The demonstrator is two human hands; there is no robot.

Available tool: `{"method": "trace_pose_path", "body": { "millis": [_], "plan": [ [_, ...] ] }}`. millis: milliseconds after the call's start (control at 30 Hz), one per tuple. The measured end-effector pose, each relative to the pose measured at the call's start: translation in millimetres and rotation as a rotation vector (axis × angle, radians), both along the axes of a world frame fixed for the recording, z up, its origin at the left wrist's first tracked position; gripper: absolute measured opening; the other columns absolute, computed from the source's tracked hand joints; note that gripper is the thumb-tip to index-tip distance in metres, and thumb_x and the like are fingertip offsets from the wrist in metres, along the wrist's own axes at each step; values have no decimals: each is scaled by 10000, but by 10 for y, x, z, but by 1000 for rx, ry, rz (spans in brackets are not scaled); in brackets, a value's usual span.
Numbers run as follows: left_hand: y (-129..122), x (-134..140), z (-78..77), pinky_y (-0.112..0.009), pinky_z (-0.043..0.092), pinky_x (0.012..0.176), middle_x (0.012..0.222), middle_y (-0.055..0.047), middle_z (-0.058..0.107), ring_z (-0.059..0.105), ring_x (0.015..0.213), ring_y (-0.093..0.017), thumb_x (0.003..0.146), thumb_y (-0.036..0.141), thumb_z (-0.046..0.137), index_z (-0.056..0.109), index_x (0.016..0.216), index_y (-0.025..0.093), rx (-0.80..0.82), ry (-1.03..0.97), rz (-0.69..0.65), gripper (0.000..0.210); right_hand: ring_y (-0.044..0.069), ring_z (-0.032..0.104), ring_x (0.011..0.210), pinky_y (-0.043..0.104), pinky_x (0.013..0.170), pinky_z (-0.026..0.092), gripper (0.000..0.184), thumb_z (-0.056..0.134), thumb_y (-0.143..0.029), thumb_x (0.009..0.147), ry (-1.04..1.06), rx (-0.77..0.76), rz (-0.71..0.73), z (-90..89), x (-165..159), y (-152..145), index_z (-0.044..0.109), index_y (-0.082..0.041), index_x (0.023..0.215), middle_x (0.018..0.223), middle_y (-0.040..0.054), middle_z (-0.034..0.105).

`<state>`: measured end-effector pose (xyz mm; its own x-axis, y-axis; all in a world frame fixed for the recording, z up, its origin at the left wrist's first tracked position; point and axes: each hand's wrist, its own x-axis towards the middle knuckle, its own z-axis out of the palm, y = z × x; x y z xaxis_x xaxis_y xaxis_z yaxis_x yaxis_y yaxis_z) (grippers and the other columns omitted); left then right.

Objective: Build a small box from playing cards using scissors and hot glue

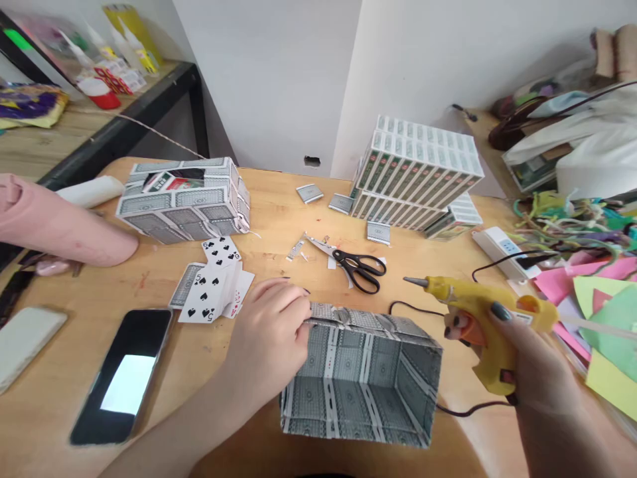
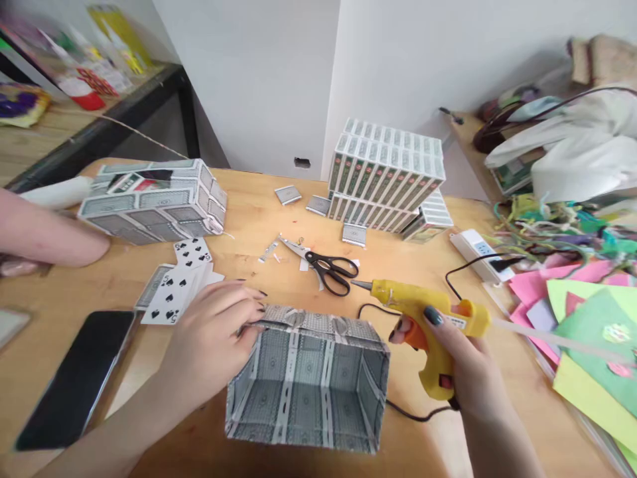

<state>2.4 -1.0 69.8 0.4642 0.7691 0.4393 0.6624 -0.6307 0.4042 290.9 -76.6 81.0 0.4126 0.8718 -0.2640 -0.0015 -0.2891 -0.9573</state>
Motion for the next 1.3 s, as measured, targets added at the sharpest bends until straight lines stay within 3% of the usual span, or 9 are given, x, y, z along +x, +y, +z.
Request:
{"method": "trace_pose_path", "body": {
  "millis": [100,267,533,667,733,900,1100,1300],
  "plan": [
    [-61,-14,47,-385,533,849,684,-3,624,663,798,-172,733,-46,504,555,647,162,131,-114,-39,231,238,644,611,355,548,536,351,603,-531,760,13,102,10,-49,38,-50,703,-197,722,672,69,690],
    [-76,-3,75,-375,556,801,658,-6,614,682,795,-183,722,-88,527,566,672,139,208,-190,-78,236,244,652,613,365,544,544,357,567,-498,790,50,211,18,-22,-13,-89,708,-180,713,654,83,684],
    [-68,25,3,-312,575,872,915,-57,704,684,962,-186,762,-87,482,581,761,149,145,-283,-139,256,229,673,617,376,587,571,262,664,-432,746,225,271,-293,-117,-361,12,680,-192,848,710,45,704],
    [-30,56,-48,-283,588,836,861,-7,726,703,907,-155,763,-69,496,548,716,180,22,-381,-95,259,297,695,851,445,777,567,310,611,-464,758,336,309,-268,-129,-538,89,698,-181,849,788,80,723],
    [-11,71,-60,-281,588,827,842,1,728,706,898,-153,754,-62,501,561,718,186,-12,-415,-74,258,299,698,878,445,816,560,276,611,-434,768,329,329,-290,-135,-563,100,709,-191,855,774,68,728],
    [2,94,-75,-265,567,831,909,-2,730,696,895,-144,738,-54,521,646,863,192,-53,-344,-6,303,291,705,871,429,821,561,259,606,-414,777,336,293,-294,-170,-554,85,716,-192,852,779,62,736],
    [-5,109,-85,-232,567,781,913,8,728,694,834,-129,762,-28,540,667,903,204,-36,-279,52,299,282,707,796,410,736,568,336,586,-467,765,349,230,-288,-179,-580,99,711,-169,857,737,73,720],
    [3,122,-107,-235,574,759,873,9,729,697,817,-135,774,31,595,666,852,204,-39,-283,43,202,273,672,922,407,889,505,316,548,-451,807,322,267,-192,-217,-554,104,684,-170,755,642,56,669]
  ]
}}
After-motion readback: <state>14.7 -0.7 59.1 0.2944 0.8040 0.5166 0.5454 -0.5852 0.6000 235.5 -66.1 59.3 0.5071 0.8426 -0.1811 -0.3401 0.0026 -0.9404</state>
